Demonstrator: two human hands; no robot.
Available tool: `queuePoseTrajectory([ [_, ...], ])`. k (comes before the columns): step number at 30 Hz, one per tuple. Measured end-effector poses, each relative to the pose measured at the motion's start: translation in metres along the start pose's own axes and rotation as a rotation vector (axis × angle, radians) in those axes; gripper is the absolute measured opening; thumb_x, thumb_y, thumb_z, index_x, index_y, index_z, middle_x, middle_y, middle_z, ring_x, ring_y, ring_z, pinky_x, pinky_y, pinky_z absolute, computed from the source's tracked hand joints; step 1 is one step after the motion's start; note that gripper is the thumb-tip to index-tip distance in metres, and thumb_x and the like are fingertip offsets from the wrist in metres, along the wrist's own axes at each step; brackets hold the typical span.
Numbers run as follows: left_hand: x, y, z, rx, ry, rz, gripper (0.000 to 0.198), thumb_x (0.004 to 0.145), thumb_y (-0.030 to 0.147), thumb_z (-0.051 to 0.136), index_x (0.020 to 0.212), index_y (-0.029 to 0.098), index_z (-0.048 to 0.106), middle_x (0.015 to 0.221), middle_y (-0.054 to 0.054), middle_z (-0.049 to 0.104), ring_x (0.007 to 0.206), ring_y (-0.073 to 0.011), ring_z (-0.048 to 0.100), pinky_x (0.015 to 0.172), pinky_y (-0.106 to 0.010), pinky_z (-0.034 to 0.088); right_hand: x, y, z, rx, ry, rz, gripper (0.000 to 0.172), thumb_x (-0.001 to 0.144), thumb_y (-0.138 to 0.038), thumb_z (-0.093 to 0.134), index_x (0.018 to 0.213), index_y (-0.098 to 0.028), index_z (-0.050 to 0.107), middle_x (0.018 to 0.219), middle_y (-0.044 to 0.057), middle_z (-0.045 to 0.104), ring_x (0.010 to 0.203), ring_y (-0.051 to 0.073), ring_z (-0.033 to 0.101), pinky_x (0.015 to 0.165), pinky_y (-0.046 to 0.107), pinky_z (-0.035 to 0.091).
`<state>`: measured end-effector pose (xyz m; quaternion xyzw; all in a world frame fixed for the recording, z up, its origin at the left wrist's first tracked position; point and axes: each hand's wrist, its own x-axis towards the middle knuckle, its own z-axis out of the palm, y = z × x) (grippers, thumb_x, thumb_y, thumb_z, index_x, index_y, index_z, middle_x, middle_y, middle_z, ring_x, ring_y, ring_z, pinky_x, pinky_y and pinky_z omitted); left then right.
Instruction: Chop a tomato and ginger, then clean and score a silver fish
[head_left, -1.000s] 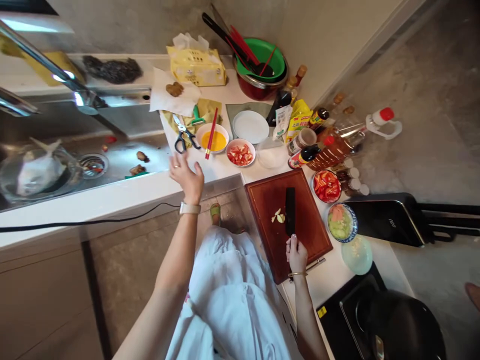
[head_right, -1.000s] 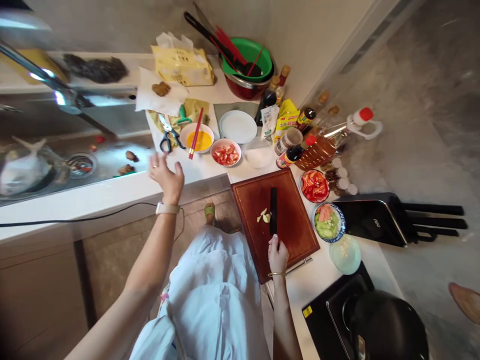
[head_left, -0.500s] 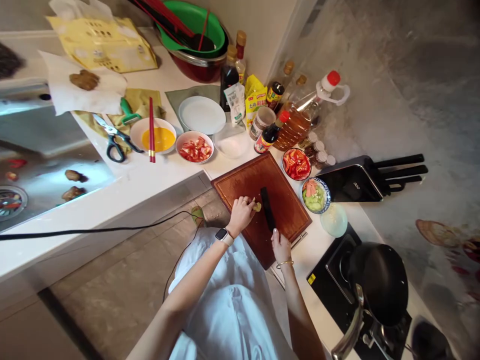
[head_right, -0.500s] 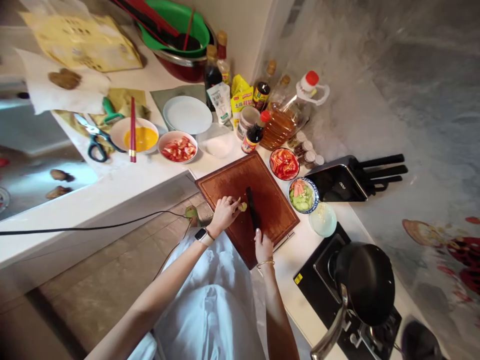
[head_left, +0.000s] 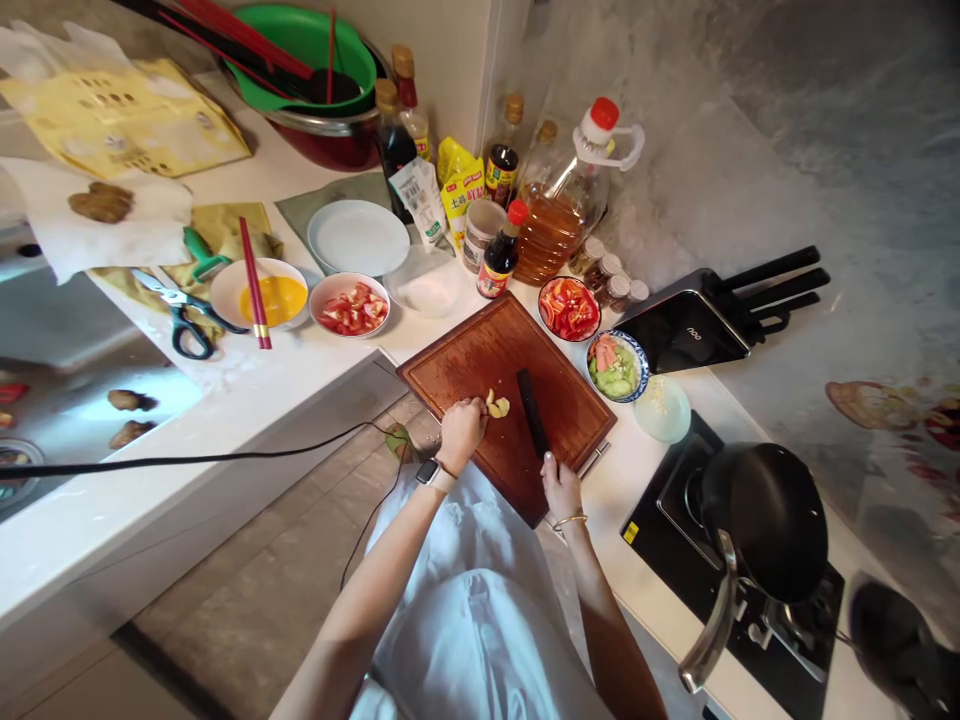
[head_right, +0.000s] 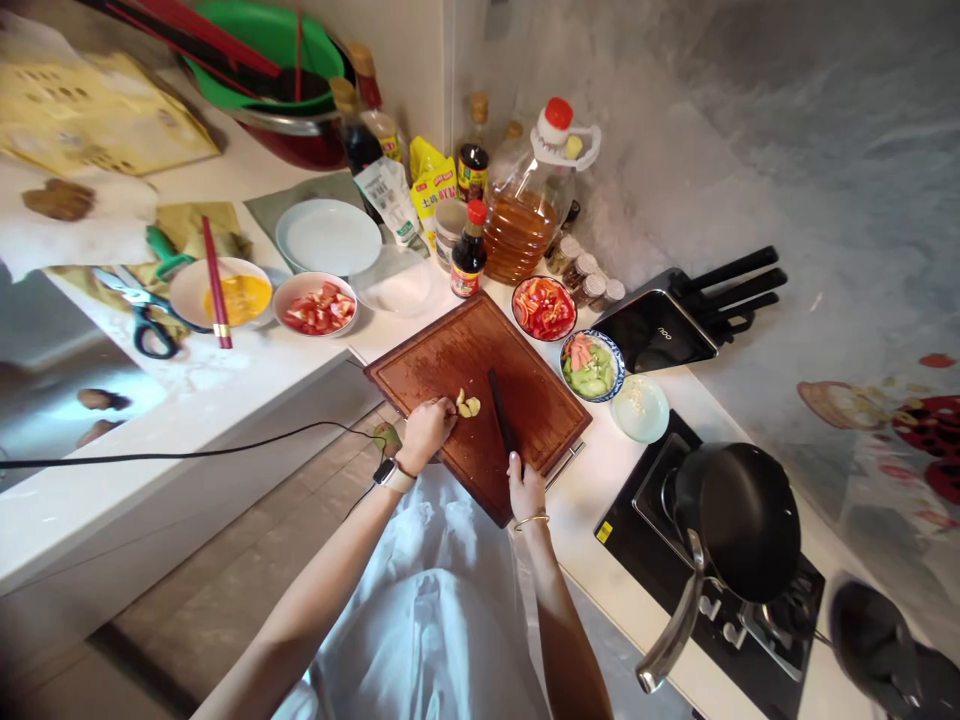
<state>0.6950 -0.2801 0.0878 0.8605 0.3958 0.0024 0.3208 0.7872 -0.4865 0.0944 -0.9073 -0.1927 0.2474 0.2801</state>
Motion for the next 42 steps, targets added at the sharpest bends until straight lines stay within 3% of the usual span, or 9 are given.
queuePoseTrajectory([
  [3,0.004,0.001,0.004,-0.299,-0.012,-0.044,0.008,0.084,0.024,0.054,0.083,0.018,0.059,0.082,-0.006,0.067,0.075,-0.0176,0.063,0.068,-0.026,0.043,-0.002,0.003,0.000,0.032,0.008,0.014,0.062,0.087,-0.070,0.026,0.063,-0.021,0.057,0.053,0.004,0.061,0.056,0.019,0.060,0.053,0.028,0.042],
  [6,0.010,0.004,0.007,-0.480,0.020,-0.050,0.012,0.082,0.025,0.060,0.090,0.017,0.059,0.079,-0.003,0.066,0.072,-0.0146,0.063,0.069,-0.023,0.044,-0.003,0.006,0.001,0.066,0.023,0.027,0.063,0.085,-0.071,0.027,0.061,-0.021,0.056,0.049,0.003,0.058,0.053,0.019,0.058,0.051,0.027,0.040],
  [11,0.014,-0.001,0.009,-0.306,0.062,0.100,0.026,0.077,0.028,0.067,0.101,0.019,0.062,0.097,-0.006,0.059,0.083,-0.0160,0.059,0.080,-0.028,0.047,-0.003,0.008,0.002,0.125,0.035,0.046,0.061,0.084,-0.072,0.030,0.060,-0.022,0.055,0.045,0.001,0.054,0.048,0.017,0.055,0.046,0.026,0.037],
  [16,0.016,-0.011,0.005,-0.206,-0.036,0.268,0.038,0.070,0.017,0.072,0.106,0.020,0.060,0.110,-0.007,0.051,0.096,-0.0177,0.055,0.089,-0.032,0.047,-0.004,0.008,0.004,0.211,-0.027,0.095,0.061,0.082,-0.074,0.032,0.059,-0.022,0.052,0.041,-0.001,0.048,0.041,0.014,0.048,0.041,0.025,0.033],
  [25,0.017,-0.014,0.000,-0.082,-0.108,0.293,0.002,0.081,0.022,0.060,0.080,0.020,0.059,0.083,-0.003,0.060,0.083,-0.0168,0.058,0.074,-0.025,0.044,-0.006,0.007,0.010,0.454,-0.160,0.238,0.058,0.077,-0.078,0.038,0.062,-0.022,0.046,0.039,-0.008,0.036,0.029,0.008,0.030,0.030,0.022,0.023],
  [28,0.023,-0.006,0.000,-0.076,-0.105,0.290,0.009,0.084,0.028,0.057,0.080,0.020,0.059,0.079,-0.002,0.063,0.080,-0.0165,0.058,0.073,-0.026,0.042,-0.006,0.006,0.009,0.450,-0.167,0.258,0.058,0.076,-0.079,0.039,0.062,-0.022,0.045,0.039,-0.008,0.036,0.028,0.008,0.030,0.029,0.021,0.021],
  [31,0.033,0.007,-0.001,0.063,-0.085,0.314,0.012,0.081,0.032,0.062,0.081,0.020,0.062,0.091,-0.006,0.064,0.091,-0.0211,0.056,0.080,-0.031,0.040,-0.006,0.004,0.007,0.481,-0.166,0.287,0.058,0.075,-0.079,0.040,0.063,-0.023,0.045,0.039,-0.009,0.035,0.028,0.007,0.029,0.028,0.021,0.020],
  [36,0.044,0.025,-0.004,0.275,-0.096,0.310,0.030,0.075,0.027,0.068,0.103,0.018,0.062,0.107,-0.012,0.060,0.102,-0.0260,0.051,0.084,-0.036,0.036,-0.006,0.002,0.002,0.495,-0.156,0.307,0.059,0.072,-0.081,0.042,0.063,-0.022,0.045,0.039,-0.009,0.034,0.029,0.007,0.029,0.028,0.020,0.021],
  [42,0.043,0.026,-0.009,0.261,-0.164,0.358,0.012,0.078,0.025,0.065,0.087,0.017,0.063,0.094,-0.011,0.067,0.100,-0.0264,0.055,0.086,-0.037,0.035,-0.004,0.004,0.001,0.523,-0.138,0.326,0.060,0.071,-0.080,0.044,0.062,-0.021,0.046,0.039,-0.009,0.035,0.029,0.006,0.029,0.029,0.019,0.022],
])
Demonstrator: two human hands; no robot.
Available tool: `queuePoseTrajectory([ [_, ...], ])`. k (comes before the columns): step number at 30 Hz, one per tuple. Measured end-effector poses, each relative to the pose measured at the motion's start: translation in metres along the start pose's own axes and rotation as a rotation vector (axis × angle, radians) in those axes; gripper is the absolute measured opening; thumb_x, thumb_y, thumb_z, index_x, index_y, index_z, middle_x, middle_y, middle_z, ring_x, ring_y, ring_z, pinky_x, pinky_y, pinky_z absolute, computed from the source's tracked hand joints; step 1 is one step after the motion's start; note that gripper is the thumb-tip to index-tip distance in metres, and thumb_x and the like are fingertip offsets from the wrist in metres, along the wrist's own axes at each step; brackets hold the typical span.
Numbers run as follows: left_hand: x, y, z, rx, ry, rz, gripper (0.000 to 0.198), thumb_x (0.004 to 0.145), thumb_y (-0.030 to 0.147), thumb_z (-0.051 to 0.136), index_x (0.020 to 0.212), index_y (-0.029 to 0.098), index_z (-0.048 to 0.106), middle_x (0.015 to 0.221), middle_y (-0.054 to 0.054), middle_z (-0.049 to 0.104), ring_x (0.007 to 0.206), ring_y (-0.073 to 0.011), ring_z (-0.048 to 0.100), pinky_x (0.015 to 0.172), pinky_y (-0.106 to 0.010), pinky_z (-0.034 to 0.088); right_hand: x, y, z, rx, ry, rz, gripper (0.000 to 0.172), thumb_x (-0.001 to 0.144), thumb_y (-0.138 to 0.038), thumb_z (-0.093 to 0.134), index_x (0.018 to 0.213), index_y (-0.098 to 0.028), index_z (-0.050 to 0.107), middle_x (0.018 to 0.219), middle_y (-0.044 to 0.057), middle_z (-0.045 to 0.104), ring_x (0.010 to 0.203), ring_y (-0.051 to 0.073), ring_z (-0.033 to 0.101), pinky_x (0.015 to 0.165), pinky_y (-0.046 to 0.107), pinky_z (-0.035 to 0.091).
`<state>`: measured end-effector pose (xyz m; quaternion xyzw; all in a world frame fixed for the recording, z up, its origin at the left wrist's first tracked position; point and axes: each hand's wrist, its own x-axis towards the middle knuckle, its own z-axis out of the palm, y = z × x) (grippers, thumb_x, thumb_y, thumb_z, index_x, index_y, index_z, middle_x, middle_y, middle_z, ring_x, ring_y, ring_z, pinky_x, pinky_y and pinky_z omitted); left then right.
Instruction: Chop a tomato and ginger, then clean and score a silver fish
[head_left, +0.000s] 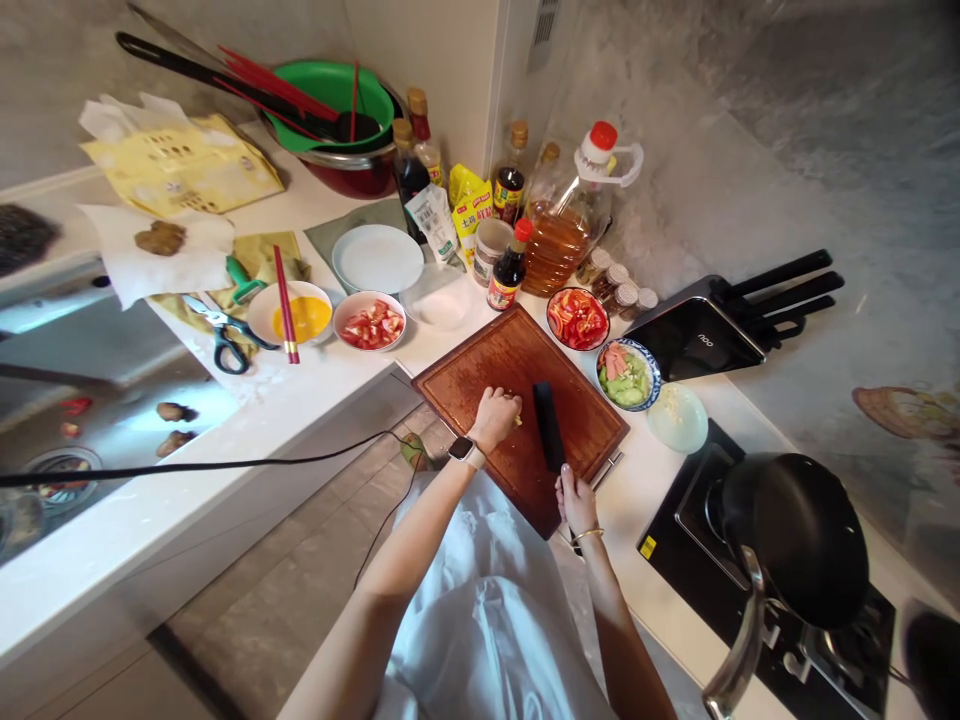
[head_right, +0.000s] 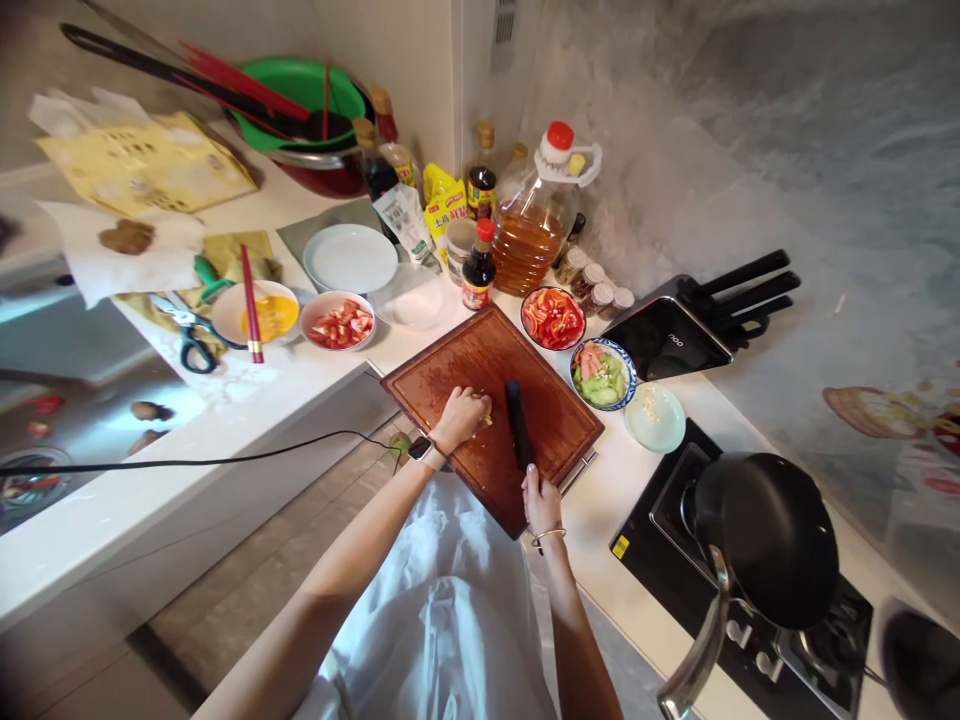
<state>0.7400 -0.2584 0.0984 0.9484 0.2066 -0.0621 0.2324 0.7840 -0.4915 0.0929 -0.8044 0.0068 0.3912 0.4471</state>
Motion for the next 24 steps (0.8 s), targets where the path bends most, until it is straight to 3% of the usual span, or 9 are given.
queuePoseTrajectory([
  [2,-0.002,-0.005,-0.002,-0.112,-0.004,-0.042,0.018,0.079,0.028,0.065,0.094,0.019,0.062,0.089,-0.007,0.069,0.095,-0.0235,0.059,0.085,-0.034,0.037,0.001,0.001,0.000,0.003,0.001,-0.001,0.059,0.072,-0.080,0.044,0.063,-0.021,0.046,0.040,-0.009,0.035,0.029,0.006,0.029,0.029,0.019,0.022],
  [5,-0.004,-0.017,-0.006,-0.245,0.015,-0.224,0.042,0.076,0.032,0.069,0.114,0.019,0.055,0.090,-0.004,0.070,0.090,-0.0202,0.063,0.078,-0.028,0.041,0.002,0.002,0.000,-0.004,0.005,-0.006,0.060,0.072,-0.080,0.044,0.063,-0.021,0.046,0.040,-0.008,0.036,0.029,0.006,0.030,0.028,0.019,0.023],
  [8,-0.004,-0.026,-0.005,-0.259,-0.026,-0.330,0.040,0.073,0.029,0.072,0.110,0.019,0.059,0.093,-0.006,0.070,0.090,-0.0201,0.064,0.075,-0.026,0.043,0.002,0.000,0.001,-0.009,0.003,0.001,0.060,0.072,-0.080,0.043,0.063,-0.021,0.047,0.040,-0.008,0.036,0.030,0.007,0.031,0.028,0.019,0.023],
  [14,-0.007,-0.022,0.006,-0.238,-0.007,-0.237,0.012,0.079,0.021,0.063,0.091,0.018,0.066,0.100,-0.009,0.067,0.098,-0.0198,0.061,0.082,-0.026,0.046,0.000,-0.008,0.002,-0.009,0.003,0.036,0.060,0.071,-0.081,0.044,0.063,-0.021,0.046,0.041,-0.008,0.037,0.030,0.006,0.031,0.029,0.019,0.022],
  [19,-0.011,-0.004,0.004,-0.193,0.031,-0.236,0.023,0.087,0.014,0.049,0.108,0.016,0.058,0.106,-0.013,0.062,0.098,-0.0195,0.060,0.084,-0.028,0.047,0.000,-0.009,0.004,-0.020,-0.001,0.034,0.060,0.070,-0.081,0.044,0.063,-0.021,0.046,0.040,-0.008,0.037,0.029,0.007,0.031,0.028,0.020,0.022],
  [24,-0.007,0.006,0.009,-0.112,0.026,-0.201,0.025,0.090,0.010,0.037,0.103,0.012,0.058,0.107,-0.018,0.059,0.099,-0.0232,0.059,0.080,-0.032,0.048,-0.001,-0.005,0.005,-0.013,-0.006,-0.007,0.061,0.069,-0.082,0.044,0.063,-0.021,0.046,0.040,-0.008,0.036,0.029,0.007,0.030,0.028,0.019,0.022],
])
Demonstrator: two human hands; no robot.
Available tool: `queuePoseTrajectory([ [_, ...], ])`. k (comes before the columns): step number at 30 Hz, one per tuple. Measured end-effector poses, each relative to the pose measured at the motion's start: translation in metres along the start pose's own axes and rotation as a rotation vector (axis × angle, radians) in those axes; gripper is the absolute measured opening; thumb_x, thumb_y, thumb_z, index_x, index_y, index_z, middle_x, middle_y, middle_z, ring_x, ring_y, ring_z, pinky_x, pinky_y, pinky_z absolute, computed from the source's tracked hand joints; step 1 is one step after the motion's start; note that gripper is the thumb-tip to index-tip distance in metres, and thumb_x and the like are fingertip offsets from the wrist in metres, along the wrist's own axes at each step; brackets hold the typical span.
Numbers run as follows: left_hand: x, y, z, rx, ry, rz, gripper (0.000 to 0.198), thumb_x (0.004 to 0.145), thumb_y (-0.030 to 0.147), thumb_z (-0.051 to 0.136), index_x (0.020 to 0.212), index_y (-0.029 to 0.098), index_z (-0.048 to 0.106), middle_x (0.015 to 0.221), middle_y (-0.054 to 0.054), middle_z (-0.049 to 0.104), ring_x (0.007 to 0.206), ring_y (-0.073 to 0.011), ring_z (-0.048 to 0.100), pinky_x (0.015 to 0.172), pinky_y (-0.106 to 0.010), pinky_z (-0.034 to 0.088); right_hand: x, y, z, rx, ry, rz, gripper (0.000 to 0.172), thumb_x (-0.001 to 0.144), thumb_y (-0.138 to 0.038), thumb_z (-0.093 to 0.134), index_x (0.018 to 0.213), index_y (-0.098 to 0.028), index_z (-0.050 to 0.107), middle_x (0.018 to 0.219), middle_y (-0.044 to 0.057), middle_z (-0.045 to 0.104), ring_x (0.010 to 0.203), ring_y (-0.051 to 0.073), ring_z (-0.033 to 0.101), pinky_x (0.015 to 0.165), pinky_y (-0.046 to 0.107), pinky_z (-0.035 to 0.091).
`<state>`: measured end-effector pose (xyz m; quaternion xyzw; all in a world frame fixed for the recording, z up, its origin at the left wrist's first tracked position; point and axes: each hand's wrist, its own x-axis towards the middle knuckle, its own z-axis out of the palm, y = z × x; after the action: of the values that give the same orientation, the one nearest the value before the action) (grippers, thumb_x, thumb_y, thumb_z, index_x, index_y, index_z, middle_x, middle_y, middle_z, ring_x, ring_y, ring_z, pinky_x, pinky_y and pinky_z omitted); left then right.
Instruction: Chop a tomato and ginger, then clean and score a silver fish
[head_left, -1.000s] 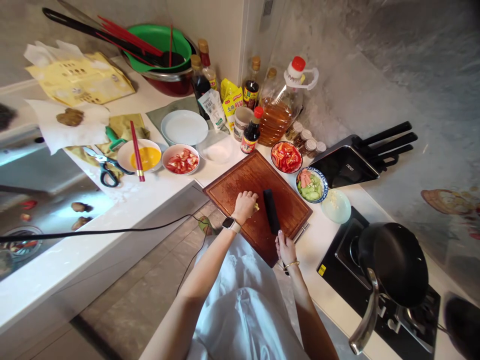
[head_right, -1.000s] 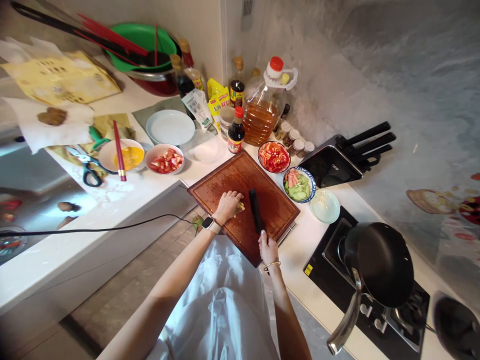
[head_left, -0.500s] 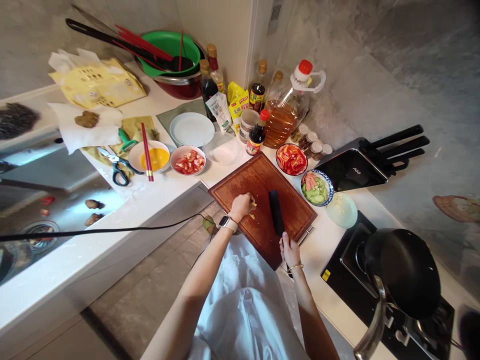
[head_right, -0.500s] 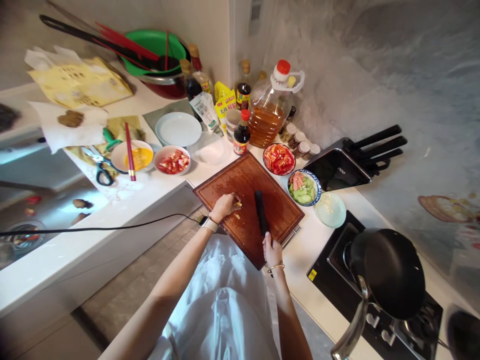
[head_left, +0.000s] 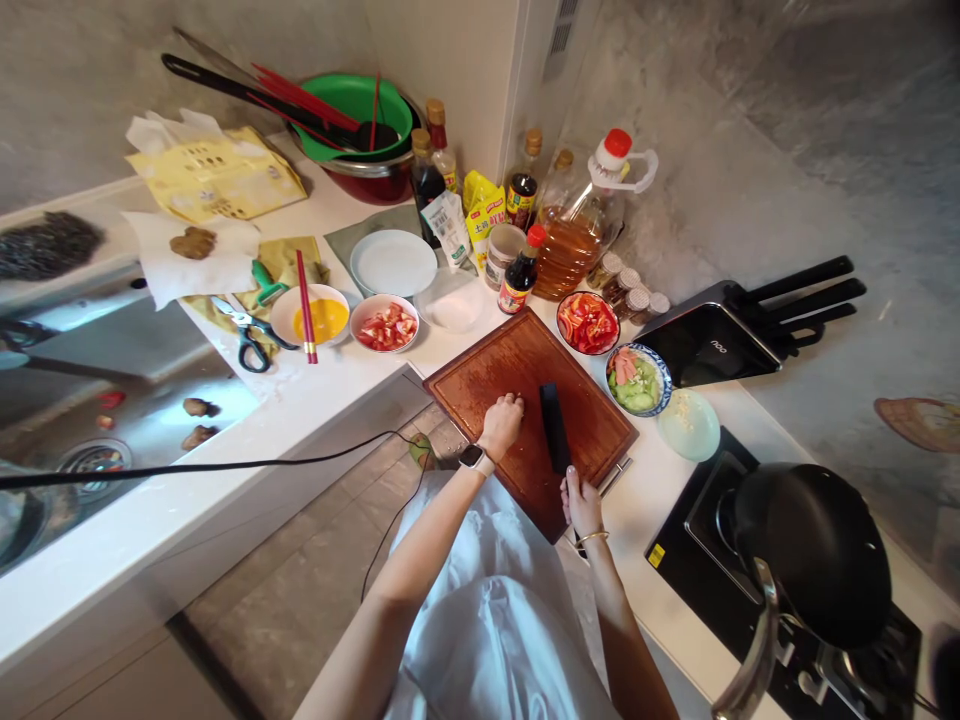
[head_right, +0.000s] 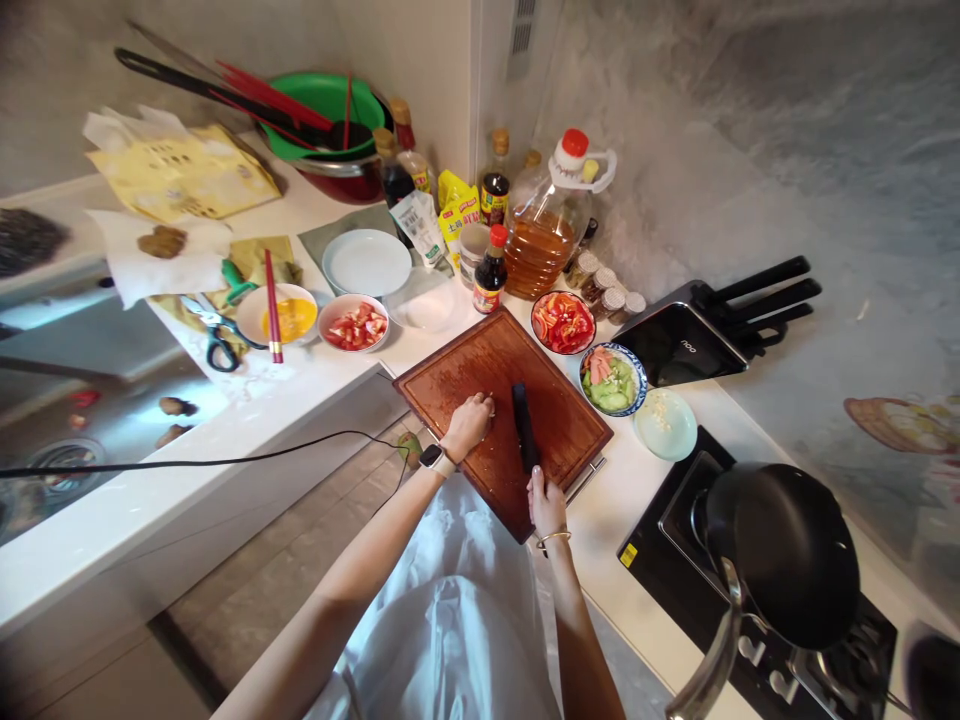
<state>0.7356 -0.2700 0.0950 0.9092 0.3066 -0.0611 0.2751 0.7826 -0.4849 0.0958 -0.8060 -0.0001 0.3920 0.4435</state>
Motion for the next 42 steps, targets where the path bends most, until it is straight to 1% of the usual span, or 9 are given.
queuePoseTrajectory([
  [8,-0.007,-0.021,-0.003,-0.241,-0.048,0.074,0.020,0.079,0.008,0.051,0.096,0.015,0.058,0.089,-0.008,0.066,0.083,-0.0167,0.062,0.079,-0.026,0.047,-0.003,0.004,-0.002,0.033,0.016,-0.013,0.061,0.070,-0.082,0.043,0.062,-0.021,0.046,0.039,-0.009,0.035,0.030,0.007,0.030,0.029,0.019,0.022],
  [14,-0.025,-0.025,0.016,-0.145,-0.104,0.135,0.022,0.080,0.005,0.048,0.097,0.014,0.057,0.102,-0.011,0.063,0.095,-0.0169,0.061,0.088,-0.028,0.046,-0.001,0.010,-0.003,0.027,0.010,-0.015,0.061,0.071,-0.081,0.044,0.063,-0.021,0.045,0.040,-0.009,0.035,0.030,0.006,0.029,0.029,0.019,0.023],
  [18,-0.029,-0.021,0.026,-0.038,-0.065,0.127,0.022,0.087,0.008,0.039,0.102,0.012,0.055,0.110,-0.016,0.057,0.092,-0.0178,0.061,0.085,-0.030,0.048,-0.001,0.010,-0.004,0.029,0.000,-0.004,0.061,0.070,-0.082,0.043,0.064,-0.021,0.045,0.040,-0.009,0.034,0.030,0.006,0.028,0.029,0.019,0.022],
  [24,-0.028,-0.026,0.014,-0.070,-0.066,0.113,0.019,0.084,0.008,0.044,0.095,0.012,0.058,0.096,-0.012,0.062,0.087,-0.0177,0.063,0.082,-0.027,0.048,-0.001,0.010,-0.005,0.026,0.005,-0.018,0.060,0.072,-0.081,0.042,0.064,-0.021,0.045,0.040,-0.009,0.037,0.030,0.007,0.031,0.029,0.020,0.023],
  [28,-0.024,-0.035,-0.012,-0.262,0.093,0.113,0.015,0.080,0.009,0.049,0.088,0.015,0.061,0.089,-0.009,0.065,0.085,-0.0169,0.061,0.082,-0.027,0.047,0.000,0.013,-0.007,0.033,0.012,-0.010,0.059,0.072,-0.080,0.043,0.064,-0.021,0.046,0.041,-0.009,0.037,0.029,0.007,0.031,0.028,0.019,0.023],
  [33,-0.012,-0.055,-0.056,-0.474,0.339,0.032,0.014,0.075,0.012,0.054,0.082,0.016,0.066,0.088,-0.005,0.070,0.082,-0.0158,0.062,0.081,-0.026,0.047,-0.003,0.007,-0.003,0.035,-0.004,-0.035,0.061,0.070,-0.081,0.045,0.064,-0.021,0.046,0.041,-0.008,0.038,0.028,0.006,0.031,0.027,0.019,0.022],
  [37,0.002,-0.096,-0.106,-0.604,0.523,-0.134,0.018,0.076,0.021,0.054,0.085,0.013,0.068,0.081,-0.004,0.070,0.071,-0.0137,0.061,0.070,-0.024,0.047,-0.009,-0.010,0.011,0.009,-0.062,-0.081,0.062,0.069,-0.082,0.045,0.064,-0.021,0.046,0.041,-0.008,0.037,0.028,0.006,0.031,0.027,0.020,0.022],
  [40,0.011,-0.132,-0.152,-0.561,0.674,-0.212,0.020,0.076,0.024,0.056,0.086,0.011,0.068,0.080,-0.005,0.070,0.068,-0.0127,0.059,0.065,-0.022,0.045,-0.012,-0.022,0.027,-0.031,-0.056,-0.116,0.062,0.071,-0.081,0.043,0.064,-0.020,0.048,0.042,-0.008,0.037,0.029,0.007,0.032,0.028,0.021,0.023],
  [42,0.017,-0.144,-0.176,-0.497,0.654,-0.172,0.019,0.076,0.023,0.057,0.085,0.012,0.068,0.078,-0.004,0.069,0.067,-0.0128,0.058,0.064,-0.022,0.044,-0.012,-0.027,0.038,-0.028,-0.020,-0.125,0.062,0.071,-0.081,0.044,0.064,-0.020,0.049,0.042,-0.008,0.038,0.029,0.006,0.032,0.028,0.021,0.024],
])
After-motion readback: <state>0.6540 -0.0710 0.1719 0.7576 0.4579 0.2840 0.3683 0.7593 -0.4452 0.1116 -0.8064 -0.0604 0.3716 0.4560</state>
